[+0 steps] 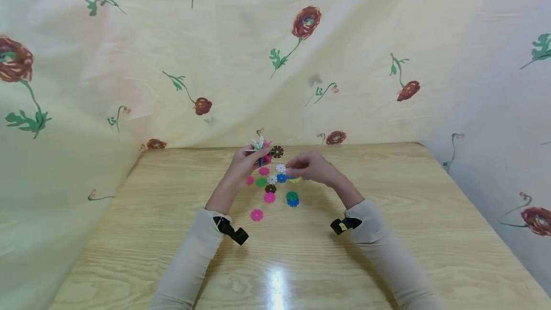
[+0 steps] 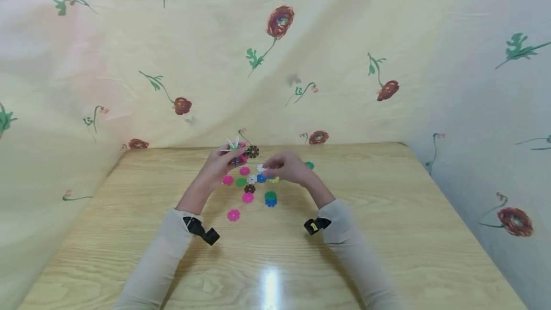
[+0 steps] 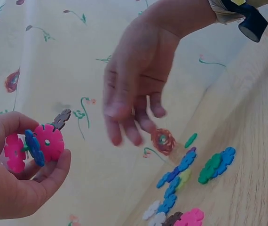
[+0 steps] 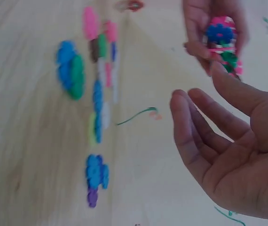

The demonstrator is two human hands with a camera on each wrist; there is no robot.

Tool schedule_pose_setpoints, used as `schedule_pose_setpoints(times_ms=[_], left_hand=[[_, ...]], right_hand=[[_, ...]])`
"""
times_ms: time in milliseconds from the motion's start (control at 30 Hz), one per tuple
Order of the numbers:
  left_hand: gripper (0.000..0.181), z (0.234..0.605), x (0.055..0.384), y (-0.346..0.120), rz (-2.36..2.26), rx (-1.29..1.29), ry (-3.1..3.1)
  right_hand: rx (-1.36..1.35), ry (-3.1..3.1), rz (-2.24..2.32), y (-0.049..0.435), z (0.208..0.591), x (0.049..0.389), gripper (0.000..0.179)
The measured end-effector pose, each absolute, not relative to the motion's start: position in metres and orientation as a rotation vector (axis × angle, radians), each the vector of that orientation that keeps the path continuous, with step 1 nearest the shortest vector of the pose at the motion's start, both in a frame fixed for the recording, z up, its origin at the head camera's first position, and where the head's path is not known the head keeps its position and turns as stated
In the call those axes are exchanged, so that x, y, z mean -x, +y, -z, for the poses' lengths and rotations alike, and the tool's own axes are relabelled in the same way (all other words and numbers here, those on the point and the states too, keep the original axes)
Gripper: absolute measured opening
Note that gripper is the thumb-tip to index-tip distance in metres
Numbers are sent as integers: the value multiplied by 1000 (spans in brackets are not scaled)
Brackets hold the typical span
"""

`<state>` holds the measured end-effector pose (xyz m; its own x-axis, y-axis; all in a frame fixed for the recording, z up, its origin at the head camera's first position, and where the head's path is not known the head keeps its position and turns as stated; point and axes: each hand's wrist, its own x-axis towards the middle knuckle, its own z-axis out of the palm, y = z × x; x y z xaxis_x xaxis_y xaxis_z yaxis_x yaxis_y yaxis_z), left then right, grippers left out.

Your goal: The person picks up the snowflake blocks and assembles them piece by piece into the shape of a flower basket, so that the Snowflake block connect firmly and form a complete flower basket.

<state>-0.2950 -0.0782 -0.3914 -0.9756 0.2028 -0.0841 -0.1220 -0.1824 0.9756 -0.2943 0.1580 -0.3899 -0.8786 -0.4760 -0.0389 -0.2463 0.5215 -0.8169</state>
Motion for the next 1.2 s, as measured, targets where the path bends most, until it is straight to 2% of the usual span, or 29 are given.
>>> schedule_pose_setpoints(times_ms=[267, 467, 633, 800, 1000, 1200], left_hand=[[19, 392, 297, -80, -2275, -103, 1835], [22, 392, 299, -79, -2295, -136, 1800], [25, 391, 299, -80, -2290, -136, 1821], [20, 391, 300, -79, -2281, -144, 1851], [18, 392, 299, -76, -2212, -157, 1899], [24, 393, 296, -76, -2155, -198, 1954]], right_hand=[[778, 2524, 828, 158, 415, 291, 28], [718, 2558, 761, 151, 429, 289, 21], [718, 2589, 791, 152, 426, 293, 14], [637, 2667, 1086, 157, 407, 299, 9], [421, 2698, 1807, 155, 377, 300, 20], [486, 2671, 2060, 142, 372, 298, 24]])
